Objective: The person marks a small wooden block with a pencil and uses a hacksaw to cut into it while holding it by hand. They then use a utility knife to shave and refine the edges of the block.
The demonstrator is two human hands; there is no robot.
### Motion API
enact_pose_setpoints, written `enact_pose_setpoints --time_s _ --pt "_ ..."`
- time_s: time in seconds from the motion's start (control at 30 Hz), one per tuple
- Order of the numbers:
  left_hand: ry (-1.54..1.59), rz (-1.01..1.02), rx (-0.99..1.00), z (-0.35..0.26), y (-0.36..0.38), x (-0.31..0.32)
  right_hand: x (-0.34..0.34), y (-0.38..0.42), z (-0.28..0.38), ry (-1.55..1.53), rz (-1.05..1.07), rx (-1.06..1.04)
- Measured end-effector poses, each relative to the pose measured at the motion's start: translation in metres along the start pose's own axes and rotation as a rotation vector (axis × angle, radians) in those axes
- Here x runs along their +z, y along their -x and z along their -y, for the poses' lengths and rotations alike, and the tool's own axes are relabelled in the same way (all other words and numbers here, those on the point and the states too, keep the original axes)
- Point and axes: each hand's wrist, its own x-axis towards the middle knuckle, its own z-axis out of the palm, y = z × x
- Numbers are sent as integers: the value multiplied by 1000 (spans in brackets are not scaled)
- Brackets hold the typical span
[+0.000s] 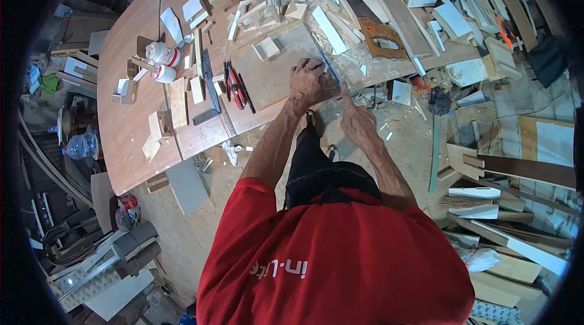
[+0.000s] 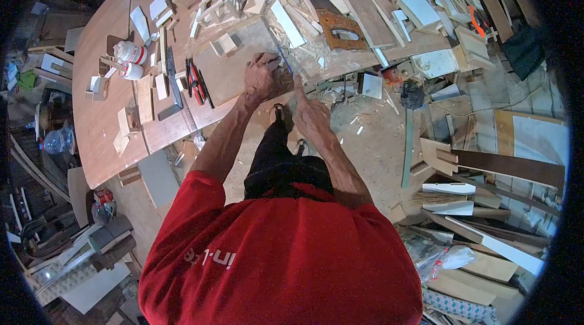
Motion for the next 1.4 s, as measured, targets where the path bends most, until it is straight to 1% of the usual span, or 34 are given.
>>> enact_pose_setpoints --time_s 0.07,0.13,0.23,0.3,0.43,0.47,0.5,0.53,0.6,0.67,0.73,0.77,0.8,0.83,0.87,0.93,1.0,1.03,1.1,1.13,1.23,1.3,1.33,1.37,1.4 --pt "-45 47 -15 1 -1 2 -1 -1 -1 0 -2 -11" --pt "-42 45 -13 -2 -1 1 -5 -3 3 -2 -5 -22" --pt "-38 78 -16 -7 -3 -6 -5 -14 6 -14 63 27" --pt "-38 111 -25 -10 -1 -7 0 -27 6 -17 0 -10" --pt "-33 27 9 -10 -4 -3 -15 -5 8 -51 7 -31" --pt "-43 2 13 -11 -4 -2 -22 0 10 -67 52 11" --pt "-42 2 7 -11 -4 -4 -24 4 11 -87 99 55" --pt "-20 43 2 -11 -4 -5 -19 -1 8 -87 103 56" --pt "-1 81 -2 -13 -6 -9 -6 -20 3 -69 32 14" --pt "31 77 -50 -19 -8 -14 -1 -24 -3 -114 23 -16" --pt "9 63 -16 -10 -5 -3 -5 -19 -5 -150 9 -45" --pt "-14 46 11 -4 -5 4 -9 -9 -4 -92 59 -2" --pt "-14 37 4 -7 -8 1 -11 -5 -3 -32 113 39" --pt "-21 38 -30 -14 -8 -5 -10 -10 -3 -29 119 35" --pt "-27 45 -60 -19 -7 -10 -8 -18 -3 -51 93 16" --pt "-4 75 -35 -15 -5 -3 2 -27 -9 -74 66 4" --pt "9 96 6 -10 -7 -1 16 -38 -16 -133 -127 -142" --pt "-5 82 -17 -11 -5 -1 8 -29 -11 -129 -130 -141" --pt "-21 51 -49 -13 -8 -4 -11 -8 -3 -81 105 49" --pt "3 56 -66 -16 -7 -7 -12 -11 -1 -76 113 44" --pt "31 99 -84 -23 -6 -14 -2 -27 -4 -76 75 26" --pt "26 120 -76 -15 -8 -10 19 -43 -17 -143 -175 -186" --pt "11 102 -17 -6 -4 2 8 -33 -9 -140 -180 -184" --pt "-4 77 36 2 -2 15 -6 -17 -2 -97 -34 -67" --pt "-6 64 33 1 -7 12 -16 -12 4 -52 109 44"
